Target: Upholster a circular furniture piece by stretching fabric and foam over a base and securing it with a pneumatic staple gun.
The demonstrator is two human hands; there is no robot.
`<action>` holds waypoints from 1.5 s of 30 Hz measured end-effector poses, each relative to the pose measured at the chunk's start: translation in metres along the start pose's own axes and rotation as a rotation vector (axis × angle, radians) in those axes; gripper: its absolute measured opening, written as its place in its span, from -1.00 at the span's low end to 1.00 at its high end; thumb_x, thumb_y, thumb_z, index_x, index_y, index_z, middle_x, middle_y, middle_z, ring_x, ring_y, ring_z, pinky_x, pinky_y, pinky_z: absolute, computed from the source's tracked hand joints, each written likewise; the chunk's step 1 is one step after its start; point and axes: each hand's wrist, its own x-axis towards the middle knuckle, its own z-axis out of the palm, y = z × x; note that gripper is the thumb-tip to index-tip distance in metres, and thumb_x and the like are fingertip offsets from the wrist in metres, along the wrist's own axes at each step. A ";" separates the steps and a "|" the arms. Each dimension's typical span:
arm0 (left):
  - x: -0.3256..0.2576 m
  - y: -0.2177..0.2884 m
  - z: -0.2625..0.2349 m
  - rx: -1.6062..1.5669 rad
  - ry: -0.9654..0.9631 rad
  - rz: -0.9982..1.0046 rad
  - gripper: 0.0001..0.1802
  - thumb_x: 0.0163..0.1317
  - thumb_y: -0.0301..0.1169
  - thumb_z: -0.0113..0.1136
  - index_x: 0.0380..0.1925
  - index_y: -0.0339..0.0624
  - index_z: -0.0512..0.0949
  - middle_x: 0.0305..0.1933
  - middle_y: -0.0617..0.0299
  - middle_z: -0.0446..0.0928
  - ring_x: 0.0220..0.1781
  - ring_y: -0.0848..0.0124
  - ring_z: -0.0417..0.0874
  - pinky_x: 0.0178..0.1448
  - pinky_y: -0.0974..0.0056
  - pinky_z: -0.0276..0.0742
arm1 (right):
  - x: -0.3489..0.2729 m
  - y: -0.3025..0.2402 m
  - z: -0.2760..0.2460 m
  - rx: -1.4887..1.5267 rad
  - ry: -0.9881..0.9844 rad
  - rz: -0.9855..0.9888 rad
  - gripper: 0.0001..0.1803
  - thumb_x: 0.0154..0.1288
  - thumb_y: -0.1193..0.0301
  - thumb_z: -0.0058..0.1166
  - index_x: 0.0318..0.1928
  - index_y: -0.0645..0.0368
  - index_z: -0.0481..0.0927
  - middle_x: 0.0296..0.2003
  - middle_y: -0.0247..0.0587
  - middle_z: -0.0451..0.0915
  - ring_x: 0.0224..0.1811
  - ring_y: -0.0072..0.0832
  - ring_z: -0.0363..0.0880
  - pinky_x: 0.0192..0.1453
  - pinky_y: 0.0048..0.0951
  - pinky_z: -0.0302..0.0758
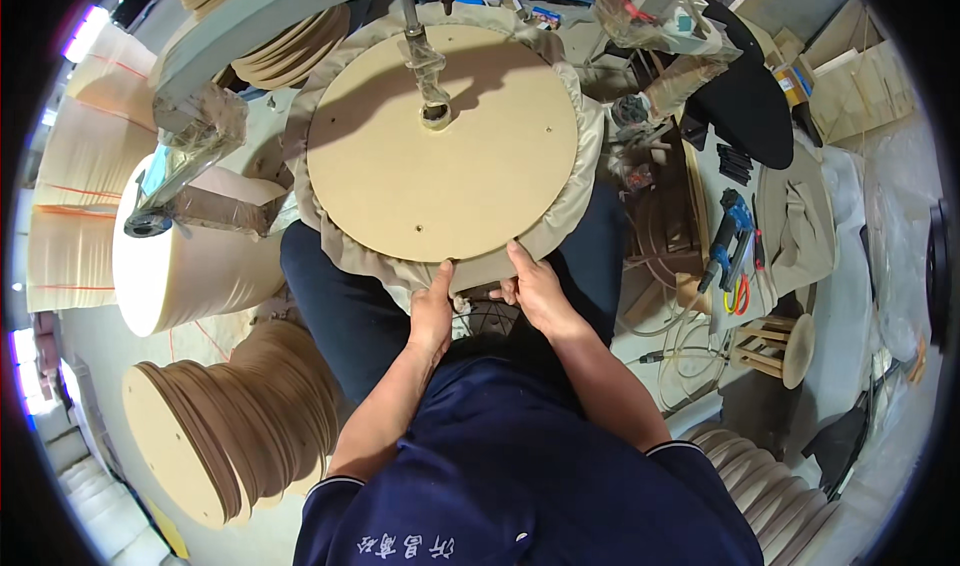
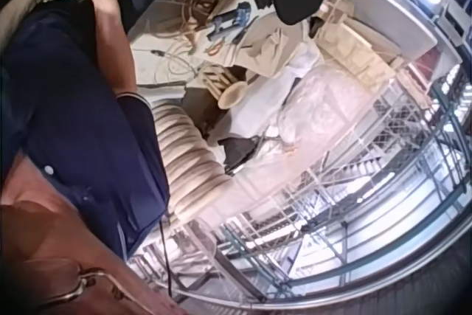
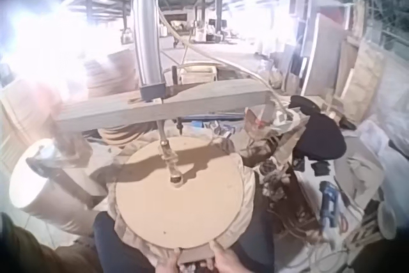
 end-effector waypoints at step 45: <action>0.007 -0.012 -0.043 -0.178 0.141 0.191 -0.59 0.44 -0.14 0.25 -0.49 -0.21 0.57 -0.51 0.29 0.51 -0.48 0.45 0.48 -0.32 0.28 0.42 | 0.003 0.000 -0.017 0.222 0.063 0.053 -0.27 0.37 -0.11 0.24 0.36 0.04 0.42 0.11 -0.24 0.61 0.03 -0.26 0.68 0.16 -0.08 0.59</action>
